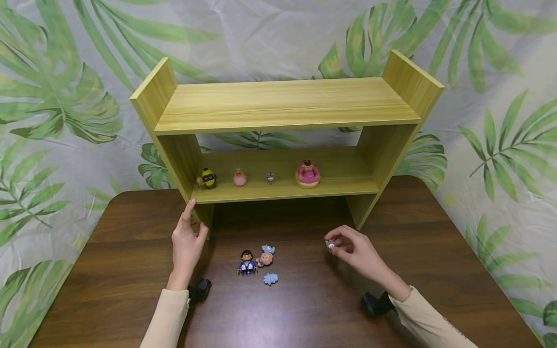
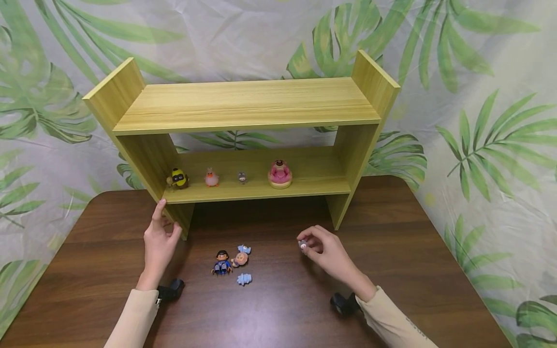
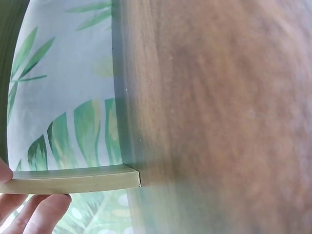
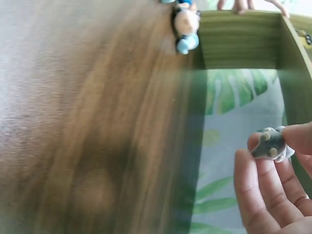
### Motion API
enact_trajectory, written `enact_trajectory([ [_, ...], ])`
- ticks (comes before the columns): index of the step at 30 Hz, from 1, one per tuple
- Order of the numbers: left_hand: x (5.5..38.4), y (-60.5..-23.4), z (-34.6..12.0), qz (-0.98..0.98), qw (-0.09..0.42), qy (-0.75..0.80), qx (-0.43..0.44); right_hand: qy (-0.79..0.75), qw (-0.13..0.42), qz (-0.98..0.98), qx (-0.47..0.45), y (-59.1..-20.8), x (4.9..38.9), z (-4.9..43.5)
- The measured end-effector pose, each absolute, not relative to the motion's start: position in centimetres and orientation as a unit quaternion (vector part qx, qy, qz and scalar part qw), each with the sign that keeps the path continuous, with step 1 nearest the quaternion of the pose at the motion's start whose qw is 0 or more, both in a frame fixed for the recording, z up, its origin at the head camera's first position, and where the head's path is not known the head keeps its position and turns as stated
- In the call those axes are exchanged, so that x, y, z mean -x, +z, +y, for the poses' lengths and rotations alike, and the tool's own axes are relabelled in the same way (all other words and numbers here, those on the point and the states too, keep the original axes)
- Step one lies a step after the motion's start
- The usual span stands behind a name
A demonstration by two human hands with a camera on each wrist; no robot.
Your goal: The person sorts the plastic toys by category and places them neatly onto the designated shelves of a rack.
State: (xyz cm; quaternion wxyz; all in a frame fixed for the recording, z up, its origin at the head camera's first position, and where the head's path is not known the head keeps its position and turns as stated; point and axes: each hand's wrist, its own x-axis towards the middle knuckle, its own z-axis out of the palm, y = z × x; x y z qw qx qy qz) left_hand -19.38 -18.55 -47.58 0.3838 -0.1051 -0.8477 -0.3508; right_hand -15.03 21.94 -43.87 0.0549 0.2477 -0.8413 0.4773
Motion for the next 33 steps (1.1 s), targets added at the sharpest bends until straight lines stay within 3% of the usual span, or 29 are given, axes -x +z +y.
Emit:
enact_trajectory([
  [18, 19.3, -47.5, -18.5, -0.845, 0.388, -0.351, 0.107, 0.555, 0.079, -0.794, -0.235, -40.4, 15.6, 22.0],
  [33, 19.4, -47.7, -18.5, -0.846, 0.387, -0.35, 0.107, 0.557, 0.13, -0.785, -0.237, -38.0, 16.5, 22.3],
])
